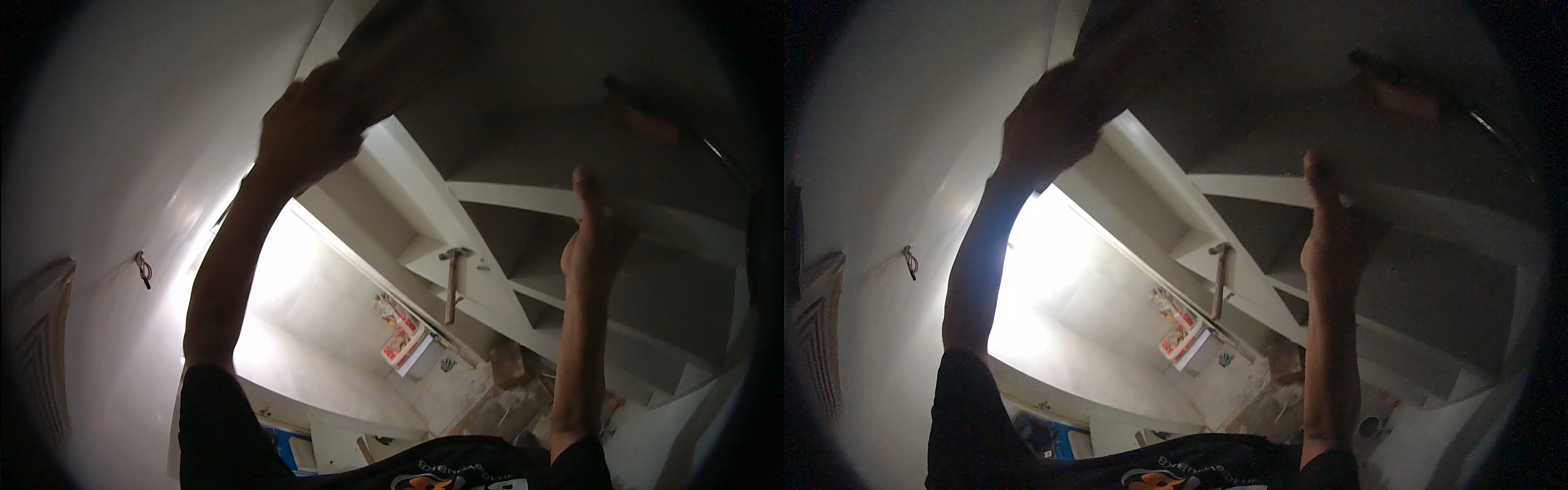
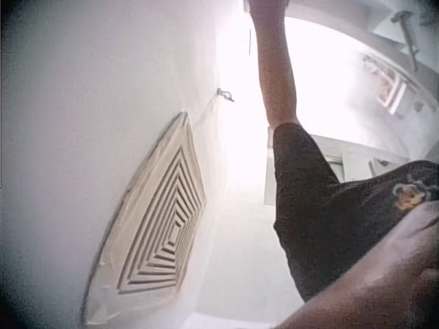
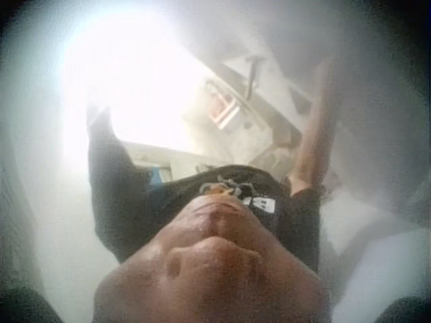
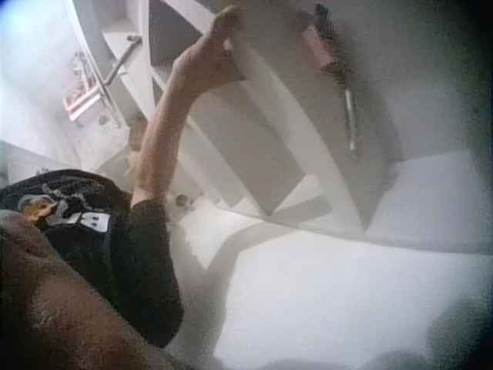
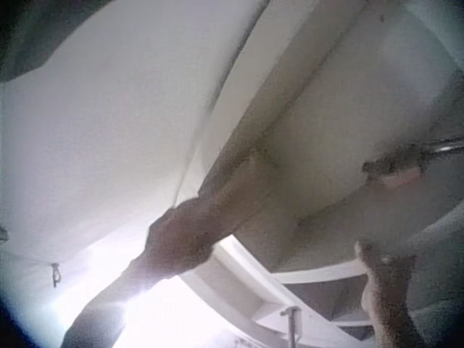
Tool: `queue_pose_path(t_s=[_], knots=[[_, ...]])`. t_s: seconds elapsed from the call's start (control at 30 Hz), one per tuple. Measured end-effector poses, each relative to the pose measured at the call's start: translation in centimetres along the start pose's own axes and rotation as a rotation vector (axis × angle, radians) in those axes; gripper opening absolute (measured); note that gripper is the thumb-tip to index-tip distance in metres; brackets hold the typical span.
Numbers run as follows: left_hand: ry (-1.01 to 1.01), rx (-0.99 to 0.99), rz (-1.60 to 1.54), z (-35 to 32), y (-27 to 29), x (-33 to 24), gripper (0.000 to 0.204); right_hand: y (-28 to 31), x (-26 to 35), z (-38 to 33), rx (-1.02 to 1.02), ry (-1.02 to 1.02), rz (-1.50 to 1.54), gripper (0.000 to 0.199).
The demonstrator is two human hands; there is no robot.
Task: The person sands the interior surfaces of a white cabinet using a sanding block. They repeatedly rub the block along the edges and shelves, occasionally pausing to inspect the surface or adjust their grip.
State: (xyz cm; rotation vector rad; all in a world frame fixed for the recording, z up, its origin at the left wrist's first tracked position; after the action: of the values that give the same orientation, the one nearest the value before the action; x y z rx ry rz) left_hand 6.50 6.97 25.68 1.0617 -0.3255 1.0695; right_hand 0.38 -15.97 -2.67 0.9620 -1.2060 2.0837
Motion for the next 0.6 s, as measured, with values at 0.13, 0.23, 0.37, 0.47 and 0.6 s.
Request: queue_pose_path(t_s=[0.13,0.23,0.37,0.47,0.6], knots=[[-0.067,-0.031,-0.029,-4.3,1.4,4.9,0.067,-0.6,0.7,-0.1,0.02,-0.045,0.124,0.052],[0.075,0.036,-0.122,-2.2,1.2,6.8,0.07,-1.3,0.7,-0.1,0.008,-0.067,0.288,0.049],[0.179,0.096,-0.08,0.0,1.4,3.3,0.074,-0.3,0.0,-0.6,0.048,-0.15,0.042,0.045],[0.001,0.054,-0.055,-2.4,0.0,6.6,0.074,-0.9,1.6,-0.1,-0.013,-0.118,0.161,0.047],[0.007,0.077,-0.209,1.3,-1.1,3.6,0.071,-0.3,-0.2,0.2,-0.037,-0.2,0.14,0.051]])
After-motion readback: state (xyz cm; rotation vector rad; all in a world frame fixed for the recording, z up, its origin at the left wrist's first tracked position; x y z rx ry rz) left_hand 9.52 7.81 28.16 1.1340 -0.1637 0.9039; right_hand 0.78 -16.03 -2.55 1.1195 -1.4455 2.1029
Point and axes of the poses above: each hand's wrist, its own z-axis towards the middle knuckle, its own y-axis out of the back of the hand, x = y × z, the point moved 6 cm from there along z, towards the middle knuckle, and after that the axes turned 12 degrees about -z, right-handed, at the moved point
